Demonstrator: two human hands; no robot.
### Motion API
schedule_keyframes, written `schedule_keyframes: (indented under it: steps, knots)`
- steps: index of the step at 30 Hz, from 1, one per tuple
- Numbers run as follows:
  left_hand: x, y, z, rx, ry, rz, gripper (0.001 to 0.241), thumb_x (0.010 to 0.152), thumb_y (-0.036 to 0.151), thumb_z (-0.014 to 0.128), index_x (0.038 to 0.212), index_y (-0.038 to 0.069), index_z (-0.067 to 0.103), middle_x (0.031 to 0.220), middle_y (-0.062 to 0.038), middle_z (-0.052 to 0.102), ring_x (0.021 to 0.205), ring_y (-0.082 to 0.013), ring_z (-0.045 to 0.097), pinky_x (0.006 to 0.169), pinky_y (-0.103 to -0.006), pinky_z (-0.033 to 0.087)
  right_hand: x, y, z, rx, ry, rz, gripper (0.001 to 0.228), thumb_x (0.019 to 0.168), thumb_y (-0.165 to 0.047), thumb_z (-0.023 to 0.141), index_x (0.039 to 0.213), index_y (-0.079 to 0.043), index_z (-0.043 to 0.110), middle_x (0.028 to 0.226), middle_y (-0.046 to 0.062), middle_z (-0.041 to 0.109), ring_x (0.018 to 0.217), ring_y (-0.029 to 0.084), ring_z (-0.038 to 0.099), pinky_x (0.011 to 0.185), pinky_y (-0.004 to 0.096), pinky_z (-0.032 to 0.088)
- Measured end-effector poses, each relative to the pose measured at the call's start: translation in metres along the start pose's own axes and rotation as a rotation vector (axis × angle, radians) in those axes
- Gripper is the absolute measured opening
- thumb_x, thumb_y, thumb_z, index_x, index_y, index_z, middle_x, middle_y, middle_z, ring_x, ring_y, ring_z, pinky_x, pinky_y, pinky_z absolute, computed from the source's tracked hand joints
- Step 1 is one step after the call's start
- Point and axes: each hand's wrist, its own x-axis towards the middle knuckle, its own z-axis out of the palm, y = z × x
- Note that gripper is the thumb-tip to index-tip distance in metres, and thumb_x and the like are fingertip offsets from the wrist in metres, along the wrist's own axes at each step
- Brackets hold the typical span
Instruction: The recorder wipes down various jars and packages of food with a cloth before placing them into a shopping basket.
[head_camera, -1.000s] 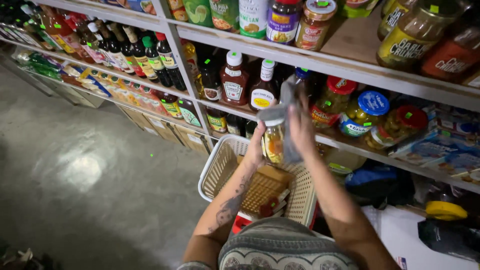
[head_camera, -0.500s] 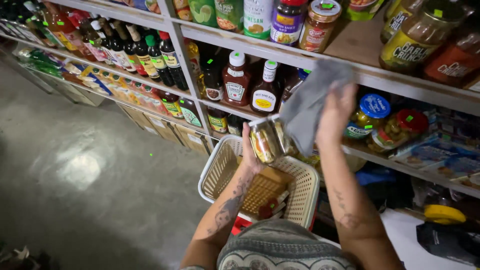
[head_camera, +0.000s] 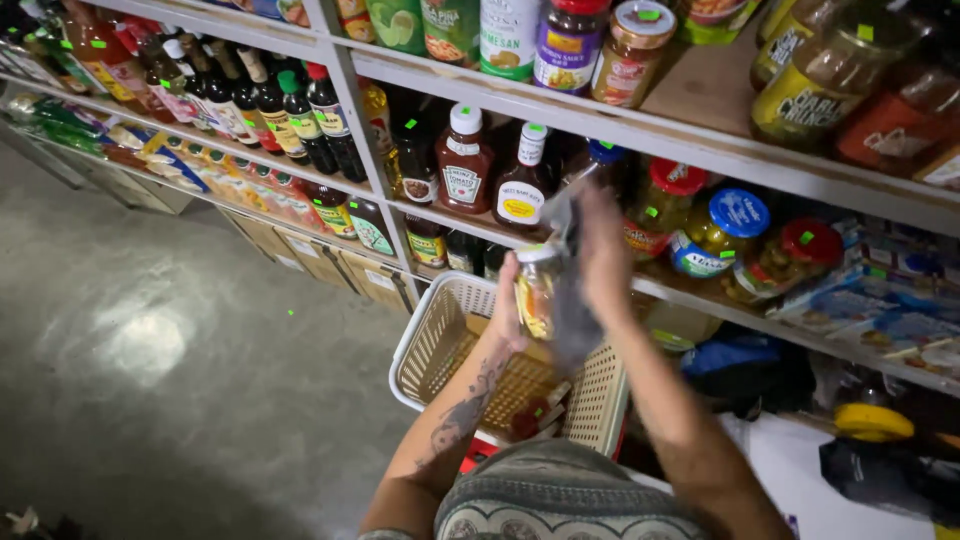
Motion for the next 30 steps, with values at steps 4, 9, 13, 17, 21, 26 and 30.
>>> schedule_keyframes:
  steps: [4,9,13,17,21,26,30]
  knots:
    - [0.027,-0.014,-0.035,0.053,-0.002,-0.096,0.099,0.083,0.085,0.059,0.132,-0.001,0.058,0.111,-0.025,0.066,0.093,-0.0352,0.066,0.085,-0.0501,0.056,-0.005,0.029,-0.024,-0.655,0.012,-0.247,0.042,0.102,0.001,0.051,0.143,-0.008,0.058,0.143,0.016,0.059,0.139,0.035,0.047,0.120,0.050,0.032]
    - [0.054,-0.020,-0.079,0.262,-0.185,0.280,0.088,0.084,0.064,0.068,0.142,0.004,0.040,0.118,-0.019,0.059,0.098,-0.0295,0.060,0.090,-0.0451,0.052,-0.056,0.077,-0.004,-0.959,-0.115,-0.456,0.070,0.102,-0.061,0.039,0.154,-0.015,0.047,0.160,0.013,0.042,0.147,0.042,0.037,0.120,0.059,0.026]
    - [-0.001,0.013,0.037,0.574,-0.257,0.612,0.088,0.096,0.048,0.058,0.164,0.012,0.015,0.153,-0.025,0.033,0.141,-0.0374,0.034,0.122,-0.0539,0.025,-0.049,0.079,-0.025,-0.670,-0.124,-0.170,0.082,0.091,-0.049,0.068,0.154,-0.007,0.036,0.152,0.024,0.040,0.140,0.050,0.038,0.114,0.063,0.034]
    - [-0.046,0.029,0.107,0.720,0.101,0.491,0.078,0.105,0.061,0.024,0.165,0.013,0.014,0.155,-0.037,0.022,0.148,-0.0533,0.016,0.123,-0.0616,0.008,-0.034,0.009,-0.008,-0.254,-0.199,0.179,0.116,0.080,-0.042,0.084,0.161,-0.002,0.013,0.152,0.036,0.033,0.136,0.055,0.042,0.109,0.062,0.046]
    - [-0.007,0.023,0.039,0.962,0.096,0.412,0.084,0.096,0.061,0.057,0.164,0.019,0.029,0.141,-0.028,0.035,0.135,-0.0462,0.027,0.118,-0.0648,0.015,-0.035,0.036,-0.040,0.017,-0.165,0.107,0.105,0.072,-0.010,0.088,0.156,-0.003,0.025,0.131,0.025,0.054,0.115,0.035,0.060,0.097,0.051,0.053]
    - [-0.031,0.057,0.051,0.781,-0.230,0.138,0.067,0.069,0.029,0.094,0.120,-0.003,0.064,0.101,-0.014,0.071,0.095,-0.0207,0.069,0.091,-0.0405,0.056,-0.055,0.012,-0.053,-0.017,0.231,0.384,0.071,0.066,-0.034,0.086,0.125,-0.007,0.057,0.090,0.003,0.051,0.077,0.013,0.053,0.066,0.026,0.044]
    - [-0.024,0.030,0.036,0.548,-0.171,0.247,0.067,0.071,0.021,0.094,0.125,0.001,0.060,0.105,-0.015,0.071,0.096,-0.0210,0.068,0.090,-0.0445,0.056,-0.033,0.037,-0.113,-0.160,0.002,0.238,0.091,0.064,-0.016,0.089,0.145,-0.002,0.049,0.136,0.023,0.058,0.134,0.036,0.050,0.119,0.052,0.033]
